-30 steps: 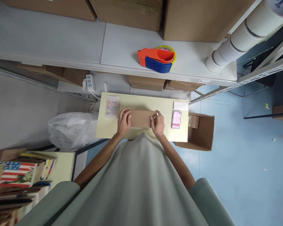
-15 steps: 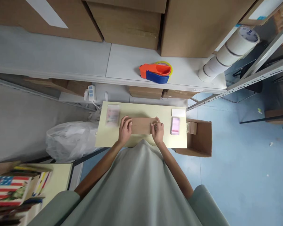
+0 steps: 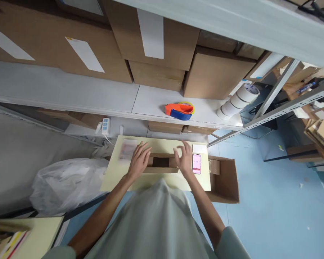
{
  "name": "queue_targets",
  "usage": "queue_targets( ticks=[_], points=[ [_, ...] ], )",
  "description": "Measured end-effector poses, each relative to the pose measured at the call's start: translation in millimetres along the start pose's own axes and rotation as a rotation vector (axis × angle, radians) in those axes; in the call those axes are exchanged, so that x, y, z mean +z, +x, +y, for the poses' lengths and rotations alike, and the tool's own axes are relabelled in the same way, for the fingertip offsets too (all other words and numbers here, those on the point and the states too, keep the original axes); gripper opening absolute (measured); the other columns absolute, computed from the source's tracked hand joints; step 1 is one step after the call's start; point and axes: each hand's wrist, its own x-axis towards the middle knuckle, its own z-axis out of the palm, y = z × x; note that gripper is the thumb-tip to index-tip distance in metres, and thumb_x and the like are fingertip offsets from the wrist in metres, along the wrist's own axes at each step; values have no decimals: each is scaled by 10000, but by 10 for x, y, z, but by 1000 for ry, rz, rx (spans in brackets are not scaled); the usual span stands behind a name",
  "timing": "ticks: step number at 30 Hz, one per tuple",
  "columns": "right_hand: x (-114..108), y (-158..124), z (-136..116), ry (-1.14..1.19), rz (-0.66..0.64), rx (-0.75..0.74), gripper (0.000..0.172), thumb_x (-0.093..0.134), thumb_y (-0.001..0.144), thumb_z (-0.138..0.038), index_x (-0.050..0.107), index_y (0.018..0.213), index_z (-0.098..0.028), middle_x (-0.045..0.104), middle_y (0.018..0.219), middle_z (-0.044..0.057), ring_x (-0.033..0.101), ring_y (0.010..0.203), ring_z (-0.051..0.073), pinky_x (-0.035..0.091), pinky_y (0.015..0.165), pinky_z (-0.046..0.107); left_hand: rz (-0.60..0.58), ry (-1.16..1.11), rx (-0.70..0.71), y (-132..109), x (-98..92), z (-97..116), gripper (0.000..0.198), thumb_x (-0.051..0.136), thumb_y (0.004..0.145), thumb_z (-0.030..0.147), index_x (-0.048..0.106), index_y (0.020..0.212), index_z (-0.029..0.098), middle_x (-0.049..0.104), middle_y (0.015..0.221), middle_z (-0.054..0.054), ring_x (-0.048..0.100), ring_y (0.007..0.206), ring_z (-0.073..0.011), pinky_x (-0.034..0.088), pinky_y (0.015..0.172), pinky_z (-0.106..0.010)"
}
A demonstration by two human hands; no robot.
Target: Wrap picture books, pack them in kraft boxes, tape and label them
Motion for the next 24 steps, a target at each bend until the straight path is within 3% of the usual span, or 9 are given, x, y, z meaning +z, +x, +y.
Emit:
queue_targets(
  ticks=[3,6,8,11,14,16,21,24],
  points=[
    [-237,873,-159,-151,60,-95,355,474,1133,-453,632,1333,-206,596,1562,224,525,1468,353,446,1189,575,117,-28,76,520,-231,230,343,447,1130,280,721,1334,241,734,1461,-112,537,1554,-294,417,1318,-566],
    [-307,1631,-248,-354,-53,-125,537,527,1115,-492,543,1496,-113,623,1504,276,559,1416,395,430,1190,566,230,-62,120,982,-429,461,294,488,1115,259,733,1277,247,805,1309,-94,674,1391,-269,454,1282,-544],
    [-271,1960,-256,-484,-190,-121,583,606,1085,-467,542,1486,-48,677,1416,299,610,1345,415,431,1177,557,277,-92,141,1164,-520,580,265,504,1107,242,738,1231,253,834,1213,-70,740,1262,-246,458,1272,-536],
    [-203,2179,-230,-604,-292,-116,587,681,1055,-411,551,1463,-10,719,1342,315,659,1283,412,445,1160,525,325,-140,132,1212,-582,669,196,570,1092,259,745,1180,255,854,1083,-38,795,1067,-220,464,1261,-526],
    [-218,2114,-240,-634,-325,-147,540,677,1066,-406,561,1441,-35,770,1240,289,714,1179,396,499,1096,495,357,-187,66,1051,-606,661,155,637,1072,306,753,1160,255,849,955,-15,803,902,-206,505,1221,-509],
    [-277,1933,-291,-636,-337,-209,501,649,1085,-437,569,1416,-70,791,1170,259,735,1120,391,539,1033,481,375,-231,19,880,-644,637,175,637,1070,305,751,1191,253,842,927,-14,804,926,-213,543,1179,-485],
    [-475,1200,-505,-545,-327,-458,463,566,1112,-577,588,1290,-150,786,1046,195,748,1002,371,601,854,459,323,-371,-44,434,-834,624,300,600,1070,262,700,1352,237,780,1367,-91,731,1298,-240,586,1144,-427],
    [-567,784,-623,-454,-334,-563,384,530,1129,-573,591,1194,-199,754,917,126,732,861,325,609,798,450,307,-429,-50,213,-935,643,316,616,1067,263,686,1374,238,757,1398,-100,713,1322,-245,582,1162,-433]
  ],
)
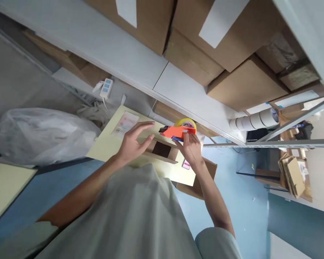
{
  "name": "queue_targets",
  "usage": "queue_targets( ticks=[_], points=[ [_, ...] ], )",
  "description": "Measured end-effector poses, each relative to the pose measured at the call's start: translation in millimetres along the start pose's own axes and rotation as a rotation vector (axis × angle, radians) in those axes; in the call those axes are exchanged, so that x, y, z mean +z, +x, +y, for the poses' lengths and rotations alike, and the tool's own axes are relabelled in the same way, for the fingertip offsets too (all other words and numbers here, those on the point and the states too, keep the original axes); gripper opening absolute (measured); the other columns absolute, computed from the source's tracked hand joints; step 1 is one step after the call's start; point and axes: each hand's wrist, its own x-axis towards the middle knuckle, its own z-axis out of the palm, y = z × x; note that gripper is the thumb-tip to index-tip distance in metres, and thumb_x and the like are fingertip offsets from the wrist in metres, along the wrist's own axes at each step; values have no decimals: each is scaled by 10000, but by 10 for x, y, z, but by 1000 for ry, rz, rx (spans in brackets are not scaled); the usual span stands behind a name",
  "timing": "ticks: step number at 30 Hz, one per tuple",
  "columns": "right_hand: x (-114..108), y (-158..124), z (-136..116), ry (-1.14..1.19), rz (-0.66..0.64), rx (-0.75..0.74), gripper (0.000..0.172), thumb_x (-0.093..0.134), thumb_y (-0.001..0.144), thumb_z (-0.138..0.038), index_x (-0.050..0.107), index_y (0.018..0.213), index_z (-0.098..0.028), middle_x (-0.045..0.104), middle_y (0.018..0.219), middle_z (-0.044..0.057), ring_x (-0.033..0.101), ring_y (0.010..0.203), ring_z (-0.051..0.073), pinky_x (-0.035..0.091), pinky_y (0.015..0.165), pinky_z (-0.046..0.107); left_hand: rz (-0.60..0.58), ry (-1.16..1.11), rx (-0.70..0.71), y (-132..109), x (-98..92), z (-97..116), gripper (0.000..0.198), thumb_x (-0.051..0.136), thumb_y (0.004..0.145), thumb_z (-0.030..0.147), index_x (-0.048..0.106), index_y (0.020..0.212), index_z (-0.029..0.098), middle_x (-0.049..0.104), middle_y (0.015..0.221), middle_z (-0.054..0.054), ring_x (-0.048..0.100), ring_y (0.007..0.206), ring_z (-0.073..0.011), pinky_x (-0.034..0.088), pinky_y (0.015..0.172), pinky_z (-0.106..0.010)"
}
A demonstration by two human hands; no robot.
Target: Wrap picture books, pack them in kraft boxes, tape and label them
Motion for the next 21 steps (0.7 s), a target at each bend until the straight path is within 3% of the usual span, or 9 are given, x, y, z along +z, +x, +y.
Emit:
queue_targets(
  ticks=[4,13,21],
  points=[
    [-68,-238,-261,53,-2,-67,350,551,1125,-559,596,1132,-212,718,850,93,703,805,299,605,792,443,-19,-29,-32,-176,-144,51,299,637,1047,255,709,1338,248,788,1294,-91,739,1231,-247,610,1097,-437],
    [-302,-339,-510,113,-267,-56,317,569,1114,-538,630,1163,-231,760,928,126,741,923,342,602,855,473,-260,-41,-142,-267,-328,64,198,623,977,297,791,1081,297,827,1064,-41,751,1047,-268,610,1024,-471],
    [-442,-351,-682,154,-409,-40,485,603,1062,-623,617,1334,-222,794,1040,141,765,945,356,628,818,482,-315,-243,-333,-339,-420,-12,183,681,986,422,751,955,255,792,965,-32,737,936,-222,619,887,-366]
  ],
)
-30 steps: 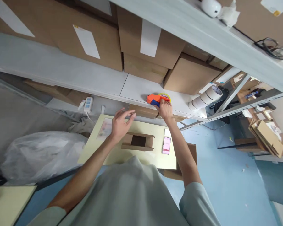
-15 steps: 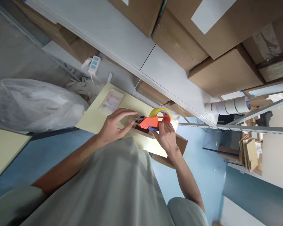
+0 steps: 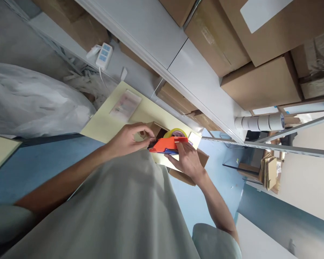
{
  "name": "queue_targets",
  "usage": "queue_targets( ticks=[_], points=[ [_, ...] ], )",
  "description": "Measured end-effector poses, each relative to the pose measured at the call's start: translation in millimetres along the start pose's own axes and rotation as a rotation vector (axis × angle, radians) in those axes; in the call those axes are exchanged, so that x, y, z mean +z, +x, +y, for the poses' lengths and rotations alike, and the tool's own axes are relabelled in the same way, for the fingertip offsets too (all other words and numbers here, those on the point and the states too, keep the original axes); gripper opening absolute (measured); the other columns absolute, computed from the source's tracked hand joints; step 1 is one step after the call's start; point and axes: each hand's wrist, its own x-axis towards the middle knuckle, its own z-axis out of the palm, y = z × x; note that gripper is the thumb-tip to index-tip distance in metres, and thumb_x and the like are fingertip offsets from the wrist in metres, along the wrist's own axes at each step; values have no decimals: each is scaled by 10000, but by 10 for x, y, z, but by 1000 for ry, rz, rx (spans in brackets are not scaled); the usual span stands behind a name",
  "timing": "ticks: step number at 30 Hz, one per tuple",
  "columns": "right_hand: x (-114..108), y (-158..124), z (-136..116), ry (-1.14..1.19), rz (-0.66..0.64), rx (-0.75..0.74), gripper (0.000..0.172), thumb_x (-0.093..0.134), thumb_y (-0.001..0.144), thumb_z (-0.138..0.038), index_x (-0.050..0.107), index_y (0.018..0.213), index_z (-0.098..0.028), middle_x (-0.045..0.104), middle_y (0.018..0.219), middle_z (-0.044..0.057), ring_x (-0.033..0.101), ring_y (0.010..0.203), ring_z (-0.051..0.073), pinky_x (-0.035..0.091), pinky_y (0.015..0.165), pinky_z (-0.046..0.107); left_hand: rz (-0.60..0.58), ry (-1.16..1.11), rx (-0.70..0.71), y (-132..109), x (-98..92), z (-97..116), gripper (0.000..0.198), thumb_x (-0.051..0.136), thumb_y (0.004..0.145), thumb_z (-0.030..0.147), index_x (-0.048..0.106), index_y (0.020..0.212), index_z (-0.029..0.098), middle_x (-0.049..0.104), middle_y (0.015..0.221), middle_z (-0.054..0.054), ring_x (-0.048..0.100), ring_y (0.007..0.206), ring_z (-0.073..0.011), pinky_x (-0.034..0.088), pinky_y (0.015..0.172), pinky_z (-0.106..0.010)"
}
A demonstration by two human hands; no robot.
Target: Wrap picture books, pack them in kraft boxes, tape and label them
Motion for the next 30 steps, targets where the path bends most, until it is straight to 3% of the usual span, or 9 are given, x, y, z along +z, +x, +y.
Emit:
queue_targets(
  ticks=[7,11,18,23,26,30],
  points=[
    [-143,44,-170,45,-207,81,588,687,953,-598,628,1380,-198,815,984,101,773,812,311,585,720,392,-98,-230,-209,-32,-32,-187,405,739,940,633,757,931,229,778,941,-46,728,835,-208,608,767,-351],
    [-235,139,-251,91,-330,177,510,688,988,-661,672,1284,-246,793,868,55,750,730,275,513,657,342,-163,-328,-298,-82,-60,-272,468,776,884,687,773,936,222,788,908,-47,734,830,-221,603,763,-363],
    [-474,351,-413,75,-549,329,474,674,993,-735,646,930,-266,709,700,15,686,642,231,395,592,306,-108,-326,-407,-163,16,-545,504,779,839,711,789,886,210,788,845,-50,714,793,-223,560,689,-336],
    [-852,374,-283,161,-719,519,567,633,965,-813,631,849,-258,729,715,14,680,595,206,398,551,303,-35,-339,-503,-155,-139,-887,533,842,768,700,823,944,197,812,897,-73,740,857,-245,573,696,-321],
    [-1020,413,-204,194,-740,578,616,611,945,-858,617,817,-255,703,666,-1,674,565,194,411,532,297,-59,-370,-570,-71,-228,-1045,531,882,735,674,834,946,189,820,923,-97,751,861,-258,587,675,-329],
    [-1039,577,-222,147,-697,609,643,594,946,-870,610,783,-249,697,629,6,658,536,186,397,521,294,-58,-483,-575,50,-239,-1202,520,931,687,618,846,982,199,834,1029,-115,757,893,-258,610,715,-351]
  ],
)
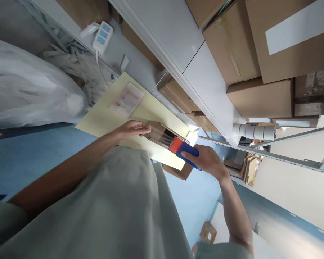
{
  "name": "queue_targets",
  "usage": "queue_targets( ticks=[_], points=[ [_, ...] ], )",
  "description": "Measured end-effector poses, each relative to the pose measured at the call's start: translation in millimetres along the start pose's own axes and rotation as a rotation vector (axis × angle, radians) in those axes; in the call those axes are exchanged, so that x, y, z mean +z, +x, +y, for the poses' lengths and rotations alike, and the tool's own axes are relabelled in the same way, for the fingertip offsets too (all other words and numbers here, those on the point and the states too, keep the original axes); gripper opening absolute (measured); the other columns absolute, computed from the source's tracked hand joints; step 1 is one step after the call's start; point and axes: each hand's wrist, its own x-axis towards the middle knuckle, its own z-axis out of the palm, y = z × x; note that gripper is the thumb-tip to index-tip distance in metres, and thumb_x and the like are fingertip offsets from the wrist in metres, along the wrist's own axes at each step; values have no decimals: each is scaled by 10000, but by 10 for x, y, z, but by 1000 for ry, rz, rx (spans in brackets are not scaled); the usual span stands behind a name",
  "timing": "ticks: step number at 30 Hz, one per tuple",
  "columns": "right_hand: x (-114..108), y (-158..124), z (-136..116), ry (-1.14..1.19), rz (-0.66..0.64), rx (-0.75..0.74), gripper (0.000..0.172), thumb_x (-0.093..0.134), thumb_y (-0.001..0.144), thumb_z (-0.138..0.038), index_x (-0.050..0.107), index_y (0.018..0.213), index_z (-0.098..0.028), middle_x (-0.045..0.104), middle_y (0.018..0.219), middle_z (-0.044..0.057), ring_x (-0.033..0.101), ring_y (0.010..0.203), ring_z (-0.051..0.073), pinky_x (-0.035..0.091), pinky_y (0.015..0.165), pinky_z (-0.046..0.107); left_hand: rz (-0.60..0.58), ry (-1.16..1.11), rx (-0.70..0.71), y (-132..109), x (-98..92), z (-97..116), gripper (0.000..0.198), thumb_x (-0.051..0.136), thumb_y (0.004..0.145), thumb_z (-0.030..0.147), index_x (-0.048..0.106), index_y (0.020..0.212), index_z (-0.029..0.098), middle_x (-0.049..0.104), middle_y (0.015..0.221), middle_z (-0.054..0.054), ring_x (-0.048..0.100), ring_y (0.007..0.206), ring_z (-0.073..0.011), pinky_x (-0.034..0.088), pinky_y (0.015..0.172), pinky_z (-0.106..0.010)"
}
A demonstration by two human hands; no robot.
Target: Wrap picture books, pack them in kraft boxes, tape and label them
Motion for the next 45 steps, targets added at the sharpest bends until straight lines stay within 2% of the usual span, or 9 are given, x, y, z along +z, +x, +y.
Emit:
queue_targets(
  ticks=[8,17,21,27,33,35,38,41,45],
  points=[
    [31,334,-382,-38,21,4,653,620,932,-873,584,732,-252,722,669,43,672,584,206,379,527,299,77,-118,-126,408,-54,-357,447,1008,584,482,836,863,179,767,803,-51,622,679,-156,530,655,-318],
    [91,517,-521,-107,35,29,653,615,963,-845,555,684,-257,707,668,62,672,604,221,394,565,315,73,-204,-178,711,77,-657,461,1020,597,482,771,787,143,751,725,-42,712,770,-204,585,727,-336],
    [107,510,-546,-111,29,39,640,621,971,-831,562,698,-255,710,672,56,663,592,215,377,569,313,149,-111,-98,676,83,-687,424,987,575,423,783,845,168,790,761,-70,744,815,-266,593,756,-379],
    [143,488,-588,-197,34,45,643,581,992,-832,547,712,-254,733,723,67,689,650,227,377,591,313,233,268,24,559,120,-623,475,843,791,414,758,1205,196,823,896,-56,783,968,-294,583,902,-360],
    [164,443,-659,-249,6,53,613,557,1018,-807,618,790,-241,764,798,66,717,737,232,392,634,302,295,545,-14,524,144,-628,605,838,777,236,696,1360,154,700,1371,-171,773,1019,-297,589,1063,-440],
    [176,428,-676,-262,-8,54,602,563,1019,-803,648,827,-239,769,808,67,725,760,237,390,638,299,283,506,13,466,151,-662,575,780,785,178,690,1352,150,668,1404,-177,774,1007,-281,606,1062,-454],
    [200,415,-686,-278,-10,62,580,574,1023,-788,676,885,-233,778,823,73,737,786,246,391,643,297,186,285,218,312,245,-716,578,668,832,149,644,1409,177,650,1444,-152,763,1142,-263,621,1081,-434],
    [224,417,-685,-266,-6,59,573,578,1027,-777,687,898,-229,786,831,77,739,784,246,394,642,297,76,88,429,164,417,-780,640,684,886,237,551,1511,211,589,1537,-164,710,1308,-285,611,1124,-459],
    [230,414,-702,-267,8,52,580,564,1034,-776,711,944,-222,806,883,91,744,802,251,392,640,300,-13,90,512,81,547,-849,756,734,891,284,463,1594,221,565,1551,-196,676,1363,-317,589,1156,-511]
  ],
)
